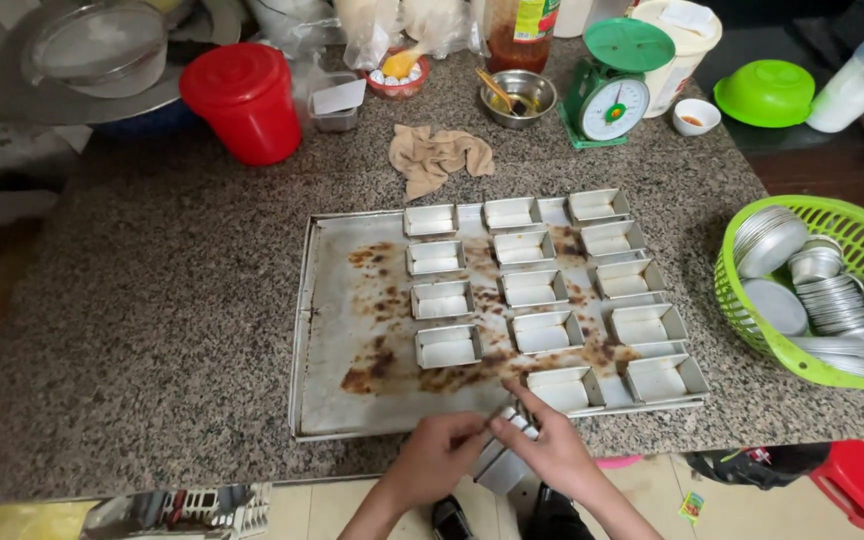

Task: The person arranges small rectangular metal molds on a baking tray, then retrieves brown paper liners from a plastic bag and places one liner into each mold. The tray with lined molds remains on the countertop.

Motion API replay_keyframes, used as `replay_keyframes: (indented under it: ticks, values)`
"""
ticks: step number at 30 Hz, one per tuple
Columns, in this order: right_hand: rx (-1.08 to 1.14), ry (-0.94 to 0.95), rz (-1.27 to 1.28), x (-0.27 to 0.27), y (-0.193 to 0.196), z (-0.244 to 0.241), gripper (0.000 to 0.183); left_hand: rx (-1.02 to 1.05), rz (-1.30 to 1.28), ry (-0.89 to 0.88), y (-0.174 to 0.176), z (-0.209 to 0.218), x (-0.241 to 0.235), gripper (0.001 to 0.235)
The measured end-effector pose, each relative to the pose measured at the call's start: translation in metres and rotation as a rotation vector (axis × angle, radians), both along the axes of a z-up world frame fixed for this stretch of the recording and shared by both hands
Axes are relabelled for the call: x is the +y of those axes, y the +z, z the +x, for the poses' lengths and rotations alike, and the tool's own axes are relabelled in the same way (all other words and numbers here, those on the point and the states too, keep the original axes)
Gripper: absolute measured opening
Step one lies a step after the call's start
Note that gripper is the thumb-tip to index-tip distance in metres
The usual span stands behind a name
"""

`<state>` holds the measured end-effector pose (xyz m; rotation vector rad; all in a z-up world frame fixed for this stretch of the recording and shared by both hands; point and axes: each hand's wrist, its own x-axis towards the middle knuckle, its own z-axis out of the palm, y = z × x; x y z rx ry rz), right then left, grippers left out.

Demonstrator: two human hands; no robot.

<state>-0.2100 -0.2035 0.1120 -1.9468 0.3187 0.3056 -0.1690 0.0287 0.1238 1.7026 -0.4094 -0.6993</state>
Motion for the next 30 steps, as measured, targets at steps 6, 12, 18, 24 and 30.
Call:
replay_keyframes:
  ticks: [6,12,18,24,30]
  values:
    - [0.110,-0.062,-0.017,-0.015,0.015,-0.013,0.083,-0.277,0.330,0.149,-0.021,0.001,0.016,0.035]
    - [0.262,-0.365,0.104,-0.036,0.056,-0.026,0.076,-0.964,0.588,-0.173,-0.101,-0.002,0.005,0.034]
    - [0.233,-0.527,0.248,-0.047,0.071,-0.031,0.061,-1.071,0.786,-0.273,-0.101,-0.006,-0.004,0.035]
    - [0.223,-0.263,0.032,-0.044,0.058,-0.015,0.077,-0.755,0.484,0.057,-0.017,-0.028,-0.020,0.047]
    - [-0.050,0.055,0.142,-0.005,0.018,0.019,0.072,-0.031,-0.022,0.284,0.049,-0.032,-0.017,0.020]
